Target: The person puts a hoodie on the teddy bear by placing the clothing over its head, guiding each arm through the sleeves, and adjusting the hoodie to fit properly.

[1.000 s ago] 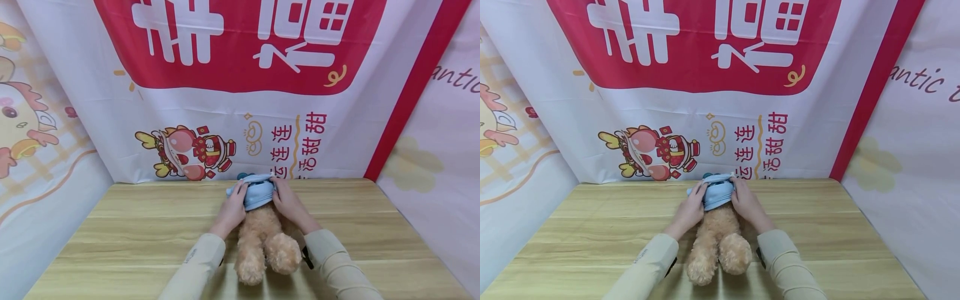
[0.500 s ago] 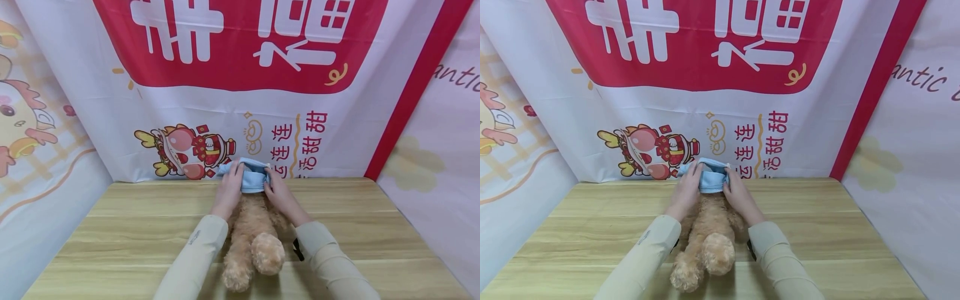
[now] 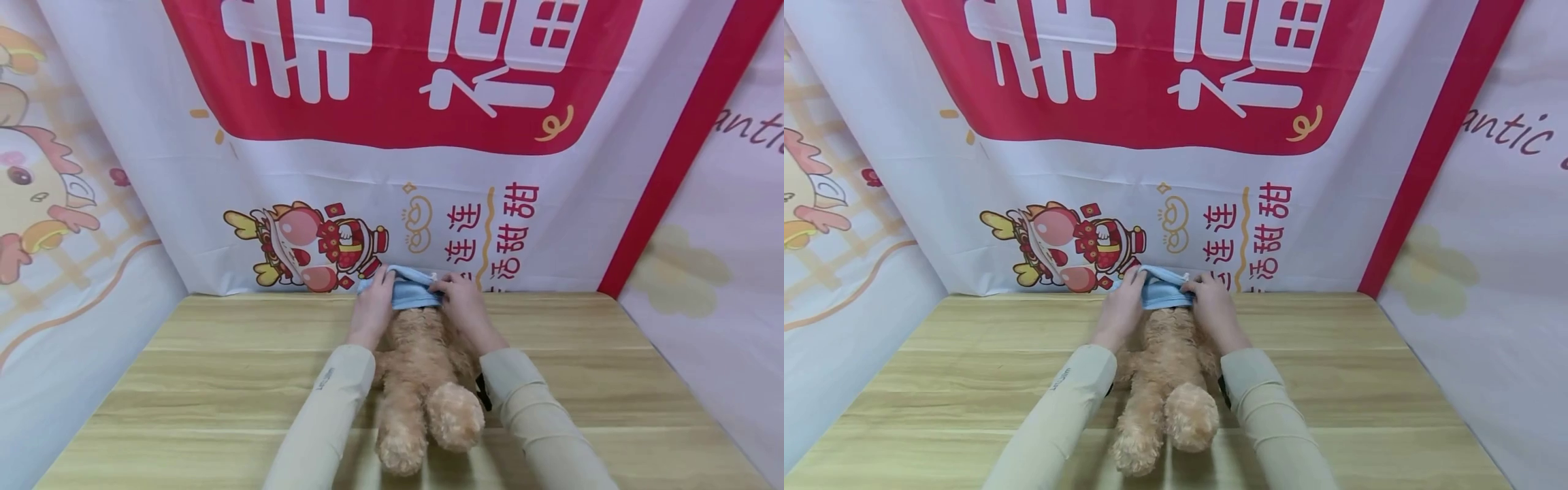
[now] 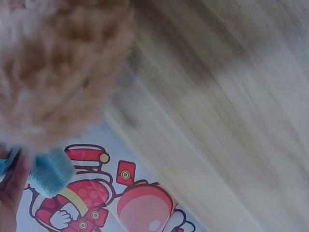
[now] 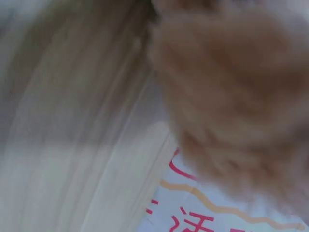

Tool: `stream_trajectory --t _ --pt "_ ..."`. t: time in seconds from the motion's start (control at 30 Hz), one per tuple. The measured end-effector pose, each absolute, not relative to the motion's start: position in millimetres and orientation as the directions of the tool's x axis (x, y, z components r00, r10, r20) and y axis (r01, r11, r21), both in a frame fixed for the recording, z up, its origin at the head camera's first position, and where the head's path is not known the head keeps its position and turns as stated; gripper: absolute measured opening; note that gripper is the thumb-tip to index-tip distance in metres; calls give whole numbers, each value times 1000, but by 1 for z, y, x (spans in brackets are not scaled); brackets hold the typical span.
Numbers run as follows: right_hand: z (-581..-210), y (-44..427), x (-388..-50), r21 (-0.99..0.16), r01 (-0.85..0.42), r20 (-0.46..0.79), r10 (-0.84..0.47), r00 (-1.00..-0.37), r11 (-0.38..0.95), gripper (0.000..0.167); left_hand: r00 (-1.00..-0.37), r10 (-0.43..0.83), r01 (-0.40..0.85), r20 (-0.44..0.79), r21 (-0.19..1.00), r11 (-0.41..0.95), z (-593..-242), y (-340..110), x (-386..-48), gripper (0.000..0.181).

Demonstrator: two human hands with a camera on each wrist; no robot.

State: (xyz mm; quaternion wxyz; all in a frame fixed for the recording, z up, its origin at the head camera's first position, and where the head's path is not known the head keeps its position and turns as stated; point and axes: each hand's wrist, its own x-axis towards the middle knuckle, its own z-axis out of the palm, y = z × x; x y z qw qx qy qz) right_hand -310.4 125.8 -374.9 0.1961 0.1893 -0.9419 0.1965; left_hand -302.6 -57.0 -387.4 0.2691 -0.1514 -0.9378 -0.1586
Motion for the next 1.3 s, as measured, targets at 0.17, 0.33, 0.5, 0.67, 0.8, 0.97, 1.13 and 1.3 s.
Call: stream_trajectory --t 0.17,0.33,0.5,0.67,0.8,0.97,1.13,1.3 --pt "-368 126 -314 -185 -415 358 -332 -873 891 35 -775 242 379 584 122 917 -386 -56 -304 63" --pt "-365 126 -320 -126 -350 442 -264 -857 928 41 -614 345 328 710 -168 930 -388 -56 -310 57" --pt "-367 129 -322 -110 -343 451 -261 -854 933 37 -586 415 296 696 -292 909 -392 -58 -314 49" --pt "-383 130 -322 -198 -347 378 -255 -890 917 45 -715 413 362 565 -207 909 -401 -58 -312 47" --pt "-397 132 -321 -258 -318 268 -248 -931 912 62 -810 401 428 429 -37 903 -407 -56 -308 51" --pt "-408 131 -324 -358 -304 214 -240 -947 883 43 -861 399 442 315 75 894 -414 -57 -307 56" --pt "-413 130 -327 -458 -259 163 -206 -965 850 41 -890 394 435 229 170 884 -423 -58 -309 61" --pt "-413 131 -328 -487 -270 167 -214 -962 831 41 -894 381 431 236 221 875 -427 -59 -311 63"
